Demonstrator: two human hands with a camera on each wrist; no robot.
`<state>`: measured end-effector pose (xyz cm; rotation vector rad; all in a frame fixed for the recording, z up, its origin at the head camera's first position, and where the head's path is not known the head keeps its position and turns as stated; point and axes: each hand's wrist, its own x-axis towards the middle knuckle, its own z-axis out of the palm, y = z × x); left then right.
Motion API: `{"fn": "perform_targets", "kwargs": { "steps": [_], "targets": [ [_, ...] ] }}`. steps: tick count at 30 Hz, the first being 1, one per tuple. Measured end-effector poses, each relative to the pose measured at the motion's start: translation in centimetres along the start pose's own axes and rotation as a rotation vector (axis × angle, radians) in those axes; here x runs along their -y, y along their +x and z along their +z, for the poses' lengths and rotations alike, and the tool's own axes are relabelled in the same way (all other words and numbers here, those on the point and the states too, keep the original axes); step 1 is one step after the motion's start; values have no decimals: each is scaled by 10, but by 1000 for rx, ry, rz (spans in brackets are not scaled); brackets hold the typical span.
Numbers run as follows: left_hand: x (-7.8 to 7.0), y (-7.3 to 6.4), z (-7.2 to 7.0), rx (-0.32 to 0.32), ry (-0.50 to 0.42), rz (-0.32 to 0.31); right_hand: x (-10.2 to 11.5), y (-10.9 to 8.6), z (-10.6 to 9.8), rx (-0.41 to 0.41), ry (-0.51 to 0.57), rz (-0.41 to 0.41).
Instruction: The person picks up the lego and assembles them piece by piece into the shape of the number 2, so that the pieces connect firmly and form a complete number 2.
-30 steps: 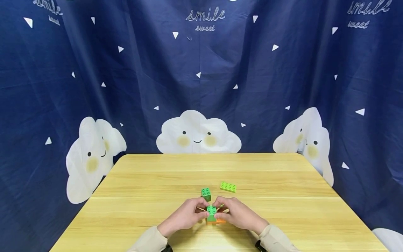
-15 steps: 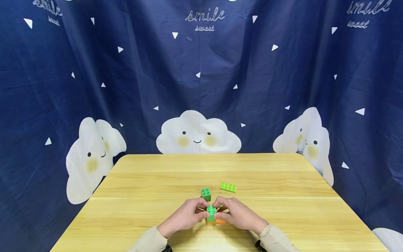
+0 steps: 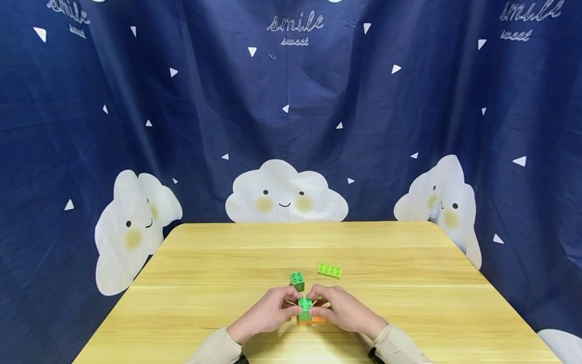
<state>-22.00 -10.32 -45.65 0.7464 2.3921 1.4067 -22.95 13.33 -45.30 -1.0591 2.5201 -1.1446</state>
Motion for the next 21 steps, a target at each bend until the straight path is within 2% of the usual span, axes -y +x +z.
{"fn": "perform_targets", "kwargs": {
  "steps": [21],
  "targets": [
    [2,1,-1,4,-7,-5,-2,1,0,3,25,-8]
  ]
}}
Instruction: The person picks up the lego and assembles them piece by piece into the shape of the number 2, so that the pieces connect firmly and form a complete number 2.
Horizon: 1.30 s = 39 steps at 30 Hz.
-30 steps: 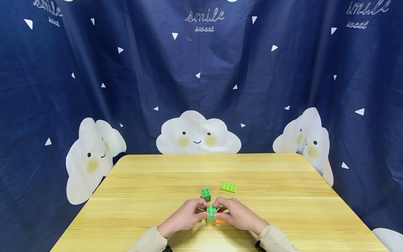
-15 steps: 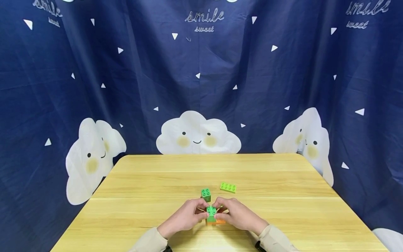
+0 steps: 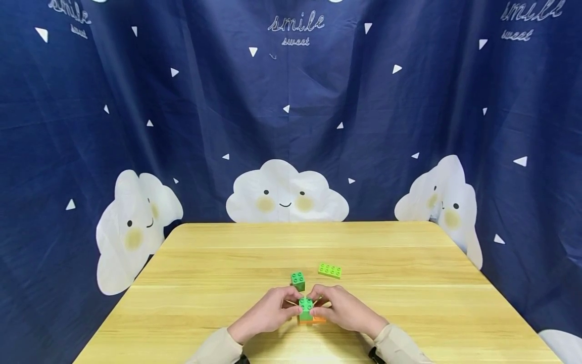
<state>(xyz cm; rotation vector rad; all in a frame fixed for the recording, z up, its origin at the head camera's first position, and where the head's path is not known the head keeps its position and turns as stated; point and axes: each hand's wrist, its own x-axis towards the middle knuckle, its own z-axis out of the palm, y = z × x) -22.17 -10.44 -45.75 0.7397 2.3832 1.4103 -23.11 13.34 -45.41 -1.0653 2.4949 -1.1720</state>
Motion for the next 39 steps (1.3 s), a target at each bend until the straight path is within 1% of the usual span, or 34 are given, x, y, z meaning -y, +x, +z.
{"fn": "perform_targets", "kwargs": {
  "steps": [16,23,30,39],
  "targets": [
    [1,0,0,0,-7,-7,0,1,-1,10,20,14],
    [1,1,-1,0,2,2,0,1,-2,3,24,18],
    [-1,1,0,2,4,-14,0,1,-2,9,13,13],
    [0,1,0,-2,16,0,3,1,-2,4,10,21]
  ]
}}
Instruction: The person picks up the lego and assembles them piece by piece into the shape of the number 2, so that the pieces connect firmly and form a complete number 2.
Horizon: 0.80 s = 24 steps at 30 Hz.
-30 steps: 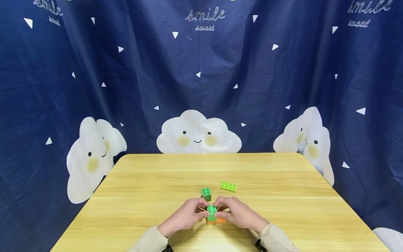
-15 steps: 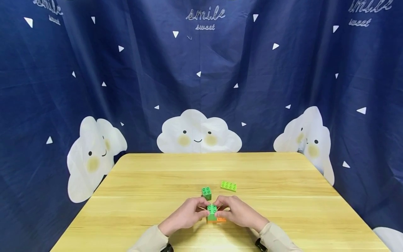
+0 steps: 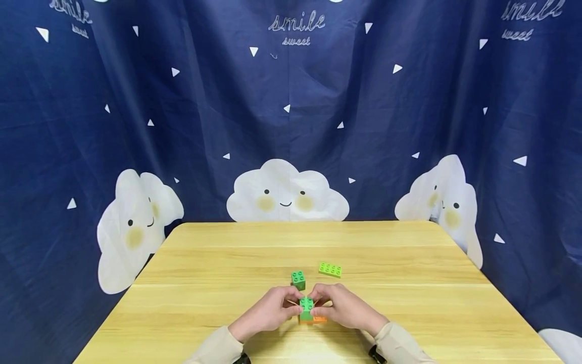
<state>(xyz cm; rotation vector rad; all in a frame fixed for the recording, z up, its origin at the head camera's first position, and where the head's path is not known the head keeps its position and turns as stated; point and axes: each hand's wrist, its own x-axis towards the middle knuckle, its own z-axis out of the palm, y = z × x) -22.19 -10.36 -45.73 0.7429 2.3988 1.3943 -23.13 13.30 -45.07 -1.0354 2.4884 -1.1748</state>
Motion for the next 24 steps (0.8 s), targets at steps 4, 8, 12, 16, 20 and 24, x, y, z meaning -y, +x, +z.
{"fn": "perform_targets", "kwargs": {
  "steps": [4,8,12,16,20,24],
  "targets": [
    [0,0,1,-2,1,2,-1,0,0,1,4,1],
    [0,0,0,-1,0,3,-3,-1,0,9,-2,-13],
    [-2,-1,1,1,2,-3,-5,-1,-2,19,-13,-30],
    [-2,-1,0,-1,13,-5,-5,0,-5,18,-31,-36],
    [-2,-1,0,-9,12,-3,-5,1,-10,-7,-62,-10],
    [-2,0,0,-21,8,-4,-5,0,-17,-45,-77,17]
  ]
}}
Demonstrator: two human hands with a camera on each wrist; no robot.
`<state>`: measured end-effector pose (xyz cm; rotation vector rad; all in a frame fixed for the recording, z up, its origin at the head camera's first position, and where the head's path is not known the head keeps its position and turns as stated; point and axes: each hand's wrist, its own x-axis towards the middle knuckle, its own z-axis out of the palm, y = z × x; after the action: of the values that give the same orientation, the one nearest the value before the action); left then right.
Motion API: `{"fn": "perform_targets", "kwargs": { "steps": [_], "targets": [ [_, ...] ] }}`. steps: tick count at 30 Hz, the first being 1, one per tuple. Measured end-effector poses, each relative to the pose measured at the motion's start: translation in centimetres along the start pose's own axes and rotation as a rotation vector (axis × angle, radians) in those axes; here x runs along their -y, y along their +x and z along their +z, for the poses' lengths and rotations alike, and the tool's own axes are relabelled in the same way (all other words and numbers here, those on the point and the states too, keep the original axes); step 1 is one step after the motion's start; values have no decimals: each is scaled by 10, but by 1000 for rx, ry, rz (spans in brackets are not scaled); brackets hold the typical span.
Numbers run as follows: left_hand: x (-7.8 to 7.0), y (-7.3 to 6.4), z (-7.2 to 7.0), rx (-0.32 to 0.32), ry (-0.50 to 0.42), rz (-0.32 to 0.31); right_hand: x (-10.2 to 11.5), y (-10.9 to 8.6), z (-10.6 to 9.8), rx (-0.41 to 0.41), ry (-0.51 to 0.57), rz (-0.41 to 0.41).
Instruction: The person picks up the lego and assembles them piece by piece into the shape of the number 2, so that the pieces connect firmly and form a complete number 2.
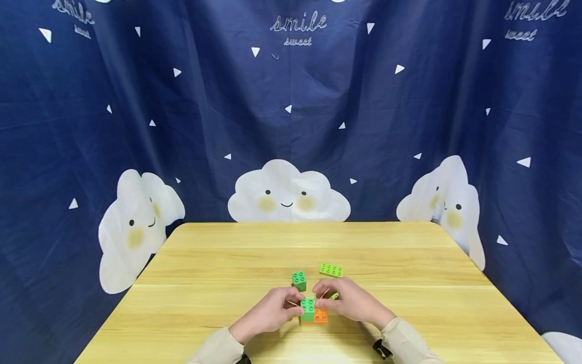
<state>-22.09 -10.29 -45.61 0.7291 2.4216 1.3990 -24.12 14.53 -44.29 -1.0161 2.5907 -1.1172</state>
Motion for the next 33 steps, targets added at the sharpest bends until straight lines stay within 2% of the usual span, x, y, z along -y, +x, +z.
{"fn": "perform_targets", "kwargs": {
  "steps": [12,23,33],
  "targets": [
    [-4,-1,0,-1,16,-7,-21,7,-18,-70,-71,2],
    [0,-1,0,0,1,-29,-35,8,-21,-26,-92,87],
    [1,0,0,-5,-14,-28,-40,7,-19,-27,-174,75]
  ]
}}
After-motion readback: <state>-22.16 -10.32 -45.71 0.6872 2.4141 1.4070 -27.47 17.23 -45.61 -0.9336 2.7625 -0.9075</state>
